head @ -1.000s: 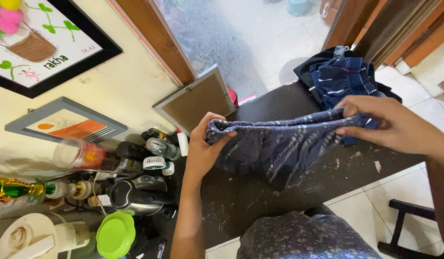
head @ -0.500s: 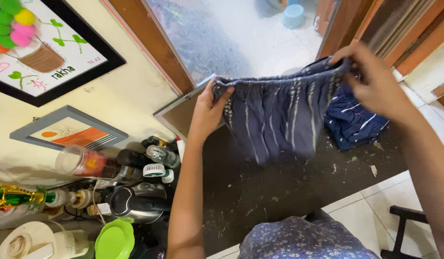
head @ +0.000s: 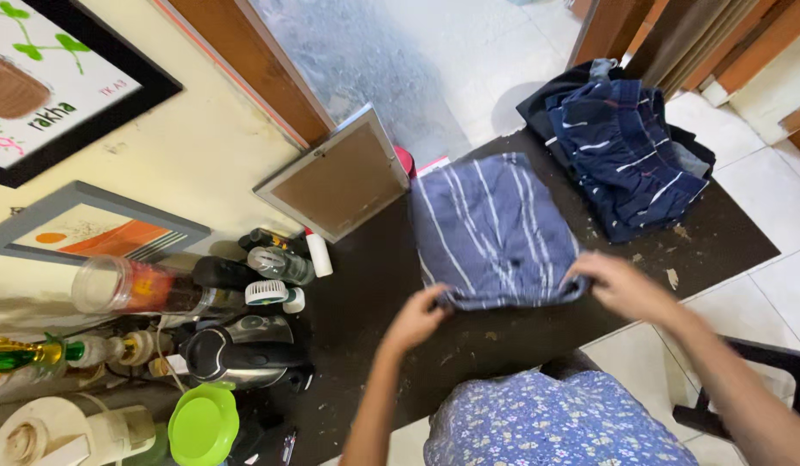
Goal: The person picks up a shirt and a pair of shorts from a pile of laundry on the floor, then proceeds to fold them one by one on a flat surface.
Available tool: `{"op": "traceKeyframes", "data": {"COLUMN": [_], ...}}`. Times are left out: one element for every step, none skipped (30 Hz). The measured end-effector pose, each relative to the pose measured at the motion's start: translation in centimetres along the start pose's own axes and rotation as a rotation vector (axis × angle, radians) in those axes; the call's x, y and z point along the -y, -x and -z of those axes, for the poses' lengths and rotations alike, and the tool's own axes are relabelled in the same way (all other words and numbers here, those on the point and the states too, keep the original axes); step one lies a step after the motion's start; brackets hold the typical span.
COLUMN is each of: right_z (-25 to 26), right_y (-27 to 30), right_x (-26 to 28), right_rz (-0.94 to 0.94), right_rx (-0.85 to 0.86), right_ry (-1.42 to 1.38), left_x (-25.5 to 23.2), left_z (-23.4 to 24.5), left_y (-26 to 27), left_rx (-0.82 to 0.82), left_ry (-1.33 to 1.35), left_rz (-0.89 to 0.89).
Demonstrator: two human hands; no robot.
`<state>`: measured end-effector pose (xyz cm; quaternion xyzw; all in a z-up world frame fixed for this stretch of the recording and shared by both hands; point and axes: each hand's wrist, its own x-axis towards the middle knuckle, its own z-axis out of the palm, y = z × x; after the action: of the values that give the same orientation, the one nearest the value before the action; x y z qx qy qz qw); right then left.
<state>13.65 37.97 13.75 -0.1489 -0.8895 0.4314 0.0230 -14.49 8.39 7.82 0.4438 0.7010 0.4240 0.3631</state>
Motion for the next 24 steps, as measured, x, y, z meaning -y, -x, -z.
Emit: {"op": "traceKeyframes", "data": {"right_z": [-2.1,-4.1,-5.8,-7.0,-7.8,-8.4,-8.5,-8.3,-7.8,-7.3,-6.7,-6.3,-6.0,-5.9,-6.0,-6.1,-6.3,-6.8,-7.4,-8.2,-8.9,-9.6,-10.3,-11.1], "right_y": [0.5,1.1,1.8,2.6,3.4,4.0,4.2,4.4,4.7,4.8,4.6,4.5,4.4,4.1,3.5,3.0,2.5,1.5,0.6,-0.4,-1.5,-2.4,-3.3,-4.2], "right_x": [-2.2,-4.0,-5.3,-6.2,-6.6,-6.6,-6.2,-5.5,-4.7,-3.9,-3.4,-3.1,-3.0,-3.1,-3.3,-3.5,-3.5,-3.5,-3.2,-2.8,-2.4,-2.0,-1.7,-1.3], "right_rz": [0.008,0.005,-0.115,-0.236,-0.24,-0.237,-0.232,-0.234,-0.357,-0.483,-0.488,-0.49,-0.493,-0.499,-0.433,-0.37,-0.376,-0.25,-0.124,-0.131,-0.106,-0.081,-0.088,-0.074], "right_rx": [0.029,0.034,0.103,0.171,0.177,0.199,0.22,0.225,0.334,0.44,0.44,0.415,0.389,0.389,0.269,0.147,0.149,-0.016,-0.182,-0.183,-0.21,-0.236,-0.236,-0.167], "right_ry": [0.018,0.016,0.055,0.095,0.092,0.141,0.189,0.186,0.198,0.211,0.207,0.165,0.125,0.123,0.102,0.083,0.08,0.112,0.144,0.142,0.197,0.252,0.252,0.319], "left_x": [2.7,4.9,6.3,7.1,7.4,7.2,6.6,5.7,4.8,3.9,2.9,2.0,1.1,0.4,-0.2,-0.8,-1.1,-1.2,-1.1,-0.9,-0.7,-0.4,0.0,0.5], "left_z": [-1.9,-3.6,-5.1,-6.2,-6.8,-7.1,-7.3,-7.3,-6.9,-6.4,-6.1,-5.8,-5.6,-5.3,-5.3,-5.7,-6.4,-7.1,-7.7,-8.4,-9.2,-10.0,-10.5,-10.8], "left_y": [0.5,1.2,2.3,3.2,3.7,4.2,5.0,5.5,5.6,5.6,5.5,5.1,4.4,3.7,2.9,1.9,1.1,0.1,-1.1,-2.0,-2.6,-3.1,-3.6,-3.7], "left_rx": [0.034,0.068,0.07,0.111,0.152,0.155,0.161,0.167,0.17,0.198,0.228,0.234,0.148,0.062,0.065,-0.037,-0.138,-0.131,-0.209,-0.283,-0.277,-0.275,-0.272,-0.265], "left_ry": [-0.034,-0.068,-0.065,-0.032,0.0,0.003,-0.086,-0.175,-0.173,-0.159,-0.147,-0.146,-0.16,-0.174,-0.174,-0.319,-0.461,-0.46,-0.546,-0.629,-0.628,-0.663,-0.695,-0.692], "left_rz": [0.068,0.137,0.142,0.19,0.239,0.244,0.207,0.168,0.171,0.212,0.252,0.254,0.322,0.391,0.393,0.332,0.269,0.271,0.113,-0.049,-0.05,-0.071,-0.091,-0.092]}}
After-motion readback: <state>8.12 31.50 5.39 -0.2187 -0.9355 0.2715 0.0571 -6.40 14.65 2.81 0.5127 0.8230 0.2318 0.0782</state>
